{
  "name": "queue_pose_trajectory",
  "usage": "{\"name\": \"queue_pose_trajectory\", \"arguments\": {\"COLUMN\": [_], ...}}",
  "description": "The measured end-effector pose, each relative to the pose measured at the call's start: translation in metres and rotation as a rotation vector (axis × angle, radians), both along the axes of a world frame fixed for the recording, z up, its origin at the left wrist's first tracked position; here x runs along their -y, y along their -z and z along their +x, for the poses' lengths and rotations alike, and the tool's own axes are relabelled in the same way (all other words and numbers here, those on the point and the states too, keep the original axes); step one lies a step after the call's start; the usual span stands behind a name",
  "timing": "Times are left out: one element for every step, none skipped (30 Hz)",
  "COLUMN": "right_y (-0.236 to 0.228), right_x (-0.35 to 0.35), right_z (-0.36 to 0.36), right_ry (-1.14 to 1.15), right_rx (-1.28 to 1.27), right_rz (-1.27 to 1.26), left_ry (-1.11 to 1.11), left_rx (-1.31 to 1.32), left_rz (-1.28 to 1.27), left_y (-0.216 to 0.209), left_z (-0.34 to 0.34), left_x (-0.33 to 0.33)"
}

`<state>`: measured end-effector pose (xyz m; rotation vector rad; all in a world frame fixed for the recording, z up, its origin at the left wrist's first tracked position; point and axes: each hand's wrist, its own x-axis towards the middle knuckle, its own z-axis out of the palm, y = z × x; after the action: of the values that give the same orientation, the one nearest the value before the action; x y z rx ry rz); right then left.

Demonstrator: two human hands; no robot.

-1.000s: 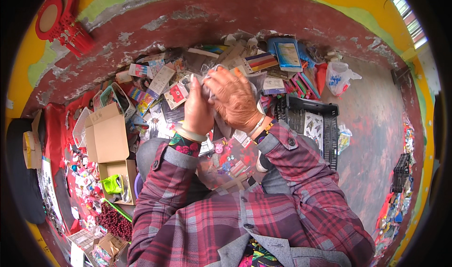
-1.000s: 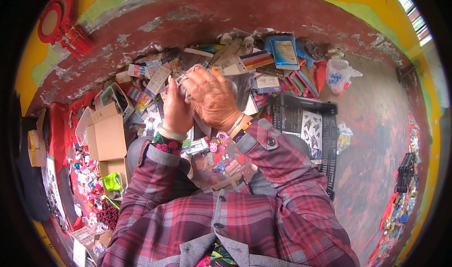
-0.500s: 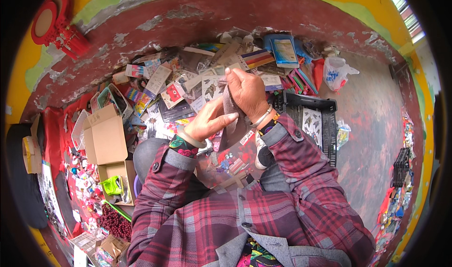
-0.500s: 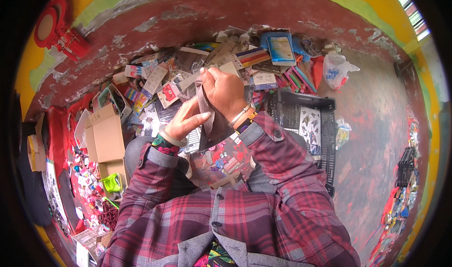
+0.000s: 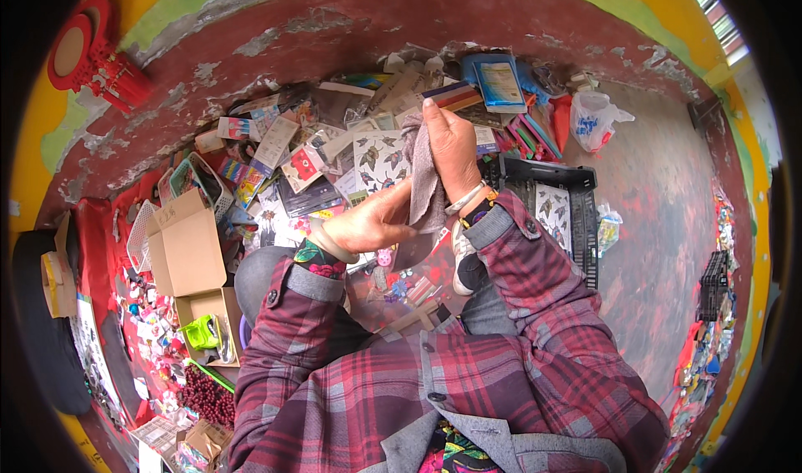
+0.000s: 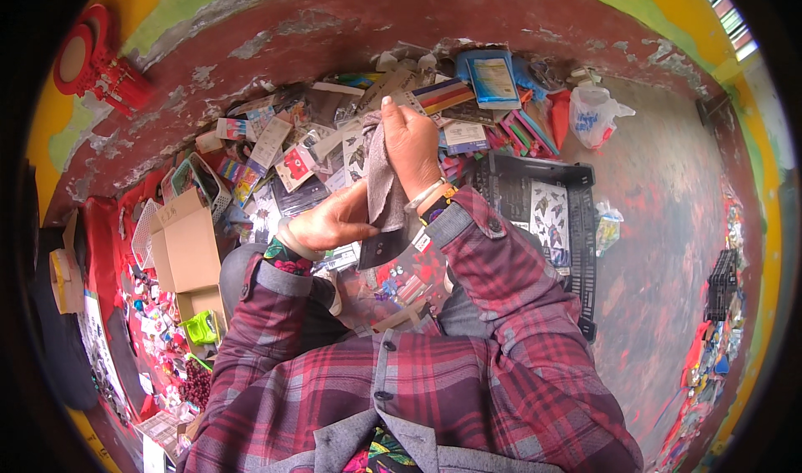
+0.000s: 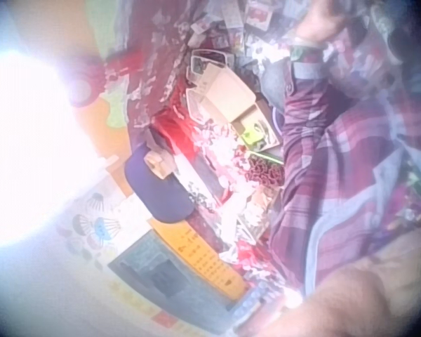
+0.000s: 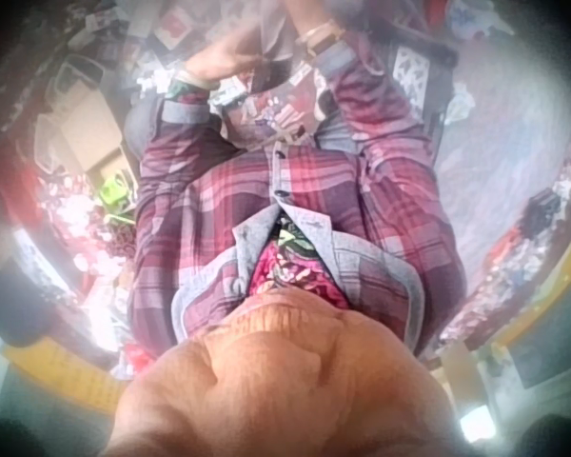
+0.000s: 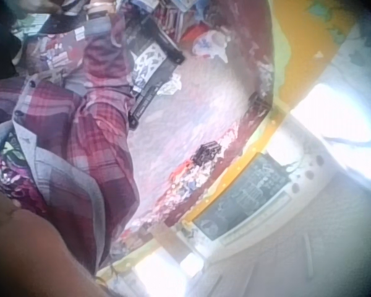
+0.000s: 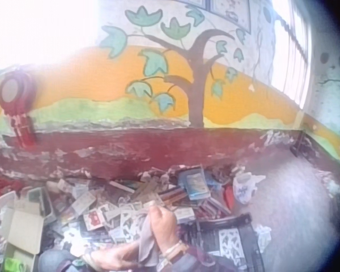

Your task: The person sits on the floor surrounded by a large pile of stationery and miscellaneous items. They pick up various items, including temporary tattoo sheets and small boxes, wipe them with a cloth, and place them into a black plastic crate.

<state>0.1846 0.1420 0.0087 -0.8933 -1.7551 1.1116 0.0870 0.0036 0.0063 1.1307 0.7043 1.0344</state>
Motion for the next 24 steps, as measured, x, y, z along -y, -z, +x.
{"name": "queue_pose_trajectory", "arguments": {"right_y": [0.005, 0.010, 0.015, 0.020, 0.014, 0.009, 0.002, 0.000, -0.004, -0.008, -0.012, -0.012, -0.012, -0.013, -0.014, -0.013, -0.017, -0.026, -0.037, -0.029, -0.020, -0.015, -0.013, -0.001], "right_x": [-0.003, -0.007, -0.012, -0.016, -0.017, -0.018, -0.019, -0.030, -0.041, -0.049, -0.055, -0.061, -0.064, -0.063, -0.062, -0.058, -0.046, -0.027, -0.007, 0.003, 0.012, 0.025, 0.037, 0.040], "right_z": [0.000, 0.000, 0.001, 0.002, 0.005, 0.006, 0.007, 0.009, 0.015, 0.022, 0.028, 0.032, 0.038, 0.040, 0.040, 0.036, 0.030, 0.022, 0.020, 0.013, 0.003, -0.001, -0.005, -0.013], "right_ry": [0.007, 0.002, -0.002, -0.006, -0.047, -0.056, -0.064, 0.050, 0.181, 0.162, 0.142, 0.071, -0.068, -0.155, -0.242, -0.241, -0.240, -0.275, -0.394, -0.365, -0.339, -0.387, -0.433, -0.418], "right_rx": [-0.006, -0.079, -0.152, -0.226, -0.383, -0.570, -0.758, -0.808, -0.792, -0.836, -0.880, -0.939, -0.964, -0.951, -0.937, -0.909, -0.883, -0.801, -0.643, -0.429, -0.216, -0.097, 0.027, 0.006], "right_rz": [-0.015, -0.121, -0.227, -0.332, -0.623, -0.745, -0.865, -0.863, -0.863, -0.843, -0.824, -0.787, -0.743, -0.729, -0.713, -0.680, -0.646, -0.567, -0.526, -0.280, -0.044, 0.092, 0.227, 0.419], "left_ry": [0.015, -0.010, -0.034, -0.058, -0.100, -0.142, -0.185, -0.342, -0.372, -0.414, -0.456, -0.480, -0.509, -0.537, -0.566, -0.590, -0.613, -0.638, -0.662, -0.670, -0.690, -0.670, -0.650, -0.629], "left_rx": [-0.007, 0.015, 0.036, 0.058, 0.179, 0.301, 0.423, 0.453, 0.495, 0.516, 0.537, 0.582, 0.637, 0.640, 0.643, 0.663, 0.682, 0.702, 0.705, 0.710, 0.710, 0.708, 0.710, 0.712], "left_rz": [-0.001, -0.005, -0.009, -0.013, -0.077, -0.140, -0.203, -0.121, -0.162, -0.146, -0.130, -0.129, -0.112, -0.113, -0.114, -0.105, -0.097, -0.091, -0.082, -0.075, -0.069, -0.047, -0.028, -0.009], "left_y": [0.001, 0.001, -0.001, -0.002, -0.001, -0.001, -0.001, 0.003, 0.002, 0.000, -0.002, -0.001, -0.002, -0.003, -0.003, 0.000, 0.006, 0.011, 0.009, 0.003, 0.000, 0.002, 0.007, 0.011], "left_z": [-0.001, -0.001, 0.000, 0.000, -0.001, -0.003, -0.005, -0.003, -0.010, -0.015, -0.019, -0.023, -0.026, -0.027, -0.028, -0.030, -0.031, -0.033, -0.031, -0.026, -0.025, -0.026, -0.026, -0.026], "left_x": [0.000, -0.001, -0.001, -0.002, -0.001, -0.001, -0.002, -0.006, -0.007, -0.007, -0.008, -0.010, -0.010, -0.009, -0.008, -0.009, -0.010, -0.010, -0.009, -0.011, -0.010, -0.011, -0.011, -0.011]}}
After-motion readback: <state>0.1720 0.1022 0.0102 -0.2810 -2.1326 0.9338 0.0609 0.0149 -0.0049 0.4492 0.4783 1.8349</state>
